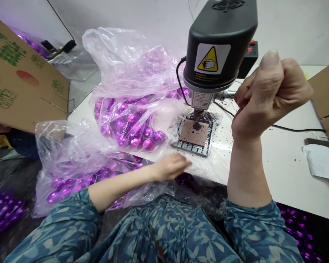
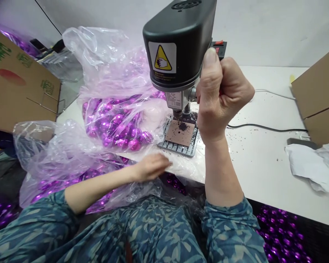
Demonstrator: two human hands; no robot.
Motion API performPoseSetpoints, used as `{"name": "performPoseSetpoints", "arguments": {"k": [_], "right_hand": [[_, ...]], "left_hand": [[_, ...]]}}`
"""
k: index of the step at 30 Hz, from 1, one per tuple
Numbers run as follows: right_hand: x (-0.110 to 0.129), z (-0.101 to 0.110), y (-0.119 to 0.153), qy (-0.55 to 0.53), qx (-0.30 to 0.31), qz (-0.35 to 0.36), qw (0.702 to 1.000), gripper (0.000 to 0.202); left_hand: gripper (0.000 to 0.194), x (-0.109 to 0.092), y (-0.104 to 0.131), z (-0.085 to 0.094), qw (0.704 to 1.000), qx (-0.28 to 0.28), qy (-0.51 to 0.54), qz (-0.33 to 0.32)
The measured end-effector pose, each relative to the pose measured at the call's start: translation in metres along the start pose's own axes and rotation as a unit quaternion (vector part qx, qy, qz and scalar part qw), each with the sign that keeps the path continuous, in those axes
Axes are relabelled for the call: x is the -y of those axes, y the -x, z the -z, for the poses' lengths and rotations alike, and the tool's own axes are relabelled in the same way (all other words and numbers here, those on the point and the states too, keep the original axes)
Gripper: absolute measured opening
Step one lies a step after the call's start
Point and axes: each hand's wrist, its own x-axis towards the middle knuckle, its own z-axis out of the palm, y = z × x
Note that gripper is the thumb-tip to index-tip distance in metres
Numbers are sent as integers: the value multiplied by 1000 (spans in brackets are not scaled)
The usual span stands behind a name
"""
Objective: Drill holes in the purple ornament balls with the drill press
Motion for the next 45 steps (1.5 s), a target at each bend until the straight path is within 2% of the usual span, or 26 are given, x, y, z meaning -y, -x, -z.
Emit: {"name": "performPoseSetpoints", "arguments": {"k": [1,3,4,6,7,9,12,15,16,18,20,21,23,24,25,26,28,30,32,37,42,45], "right_hand": [[-2,0,0,-5,-6,13,1000,63],[-4,1,-1,-4,-13,19,1000,65],[-4,2,0,4,-9,8,1000,65],[-3,5,1,23,8,-14,1000,65],[-2,7,2,32,18,-22,999,64],[-2,10,5,37,30,-22,999,61],[-3,12,7,26,27,-7,999,61],[-5,10,7,19,24,1,1000,64],[-5,9,7,18,23,4,1000,65],[-5,9,7,16,23,11,1000,66],[-5,10,8,14,24,12,1000,66],[-4,10,8,14,25,9,1000,66],[-4,12,8,18,28,3,999,65],[-3,12,9,24,28,1,999,64],[-3,12,9,31,27,-2,999,65],[-3,13,9,40,25,-7,999,66],[-3,13,10,62,23,-19,998,68],[-3,13,10,77,23,-25,996,69],[-2,13,11,81,26,-23,996,68],[-1,15,14,97,34,-29,994,69],[0,14,14,74,35,-3,997,67],[2,14,14,71,40,-5,997,66]], "left_hand": [[30,10,-12,18,1000,-6,-23,3],[48,32,-36,55,993,11,-100,53],[59,41,-46,73,985,50,-143,86],[57,53,-60,104,957,138,-201,159],[51,55,-64,116,944,168,-213,186],[44,52,-69,133,935,187,-210,218],[43,41,-70,145,920,222,-193,258],[58,35,-68,141,881,306,-214,291],[57,35,-68,137,873,315,-229,294],[49,36,-66,127,873,298,-255,291],[42,38,-65,118,896,232,-248,286],[41,39,-65,115,916,179,-221,282],[41,41,-66,111,956,48,-97,272],[42,41,-68,109,963,-16,1,268],[43,41,-70,107,955,-68,114,264],[43,40,-73,103,932,-106,227,263],[41,39,-80,94,859,-146,409,270],[38,40,-88,81,800,-162,502,286],[36,41,-95,68,776,-165,525,307],[38,46,-105,48,785,-174,503,317],[41,48,-106,50,772,-151,533,311],[53,50,-103,52,795,-126,525,279]]}}
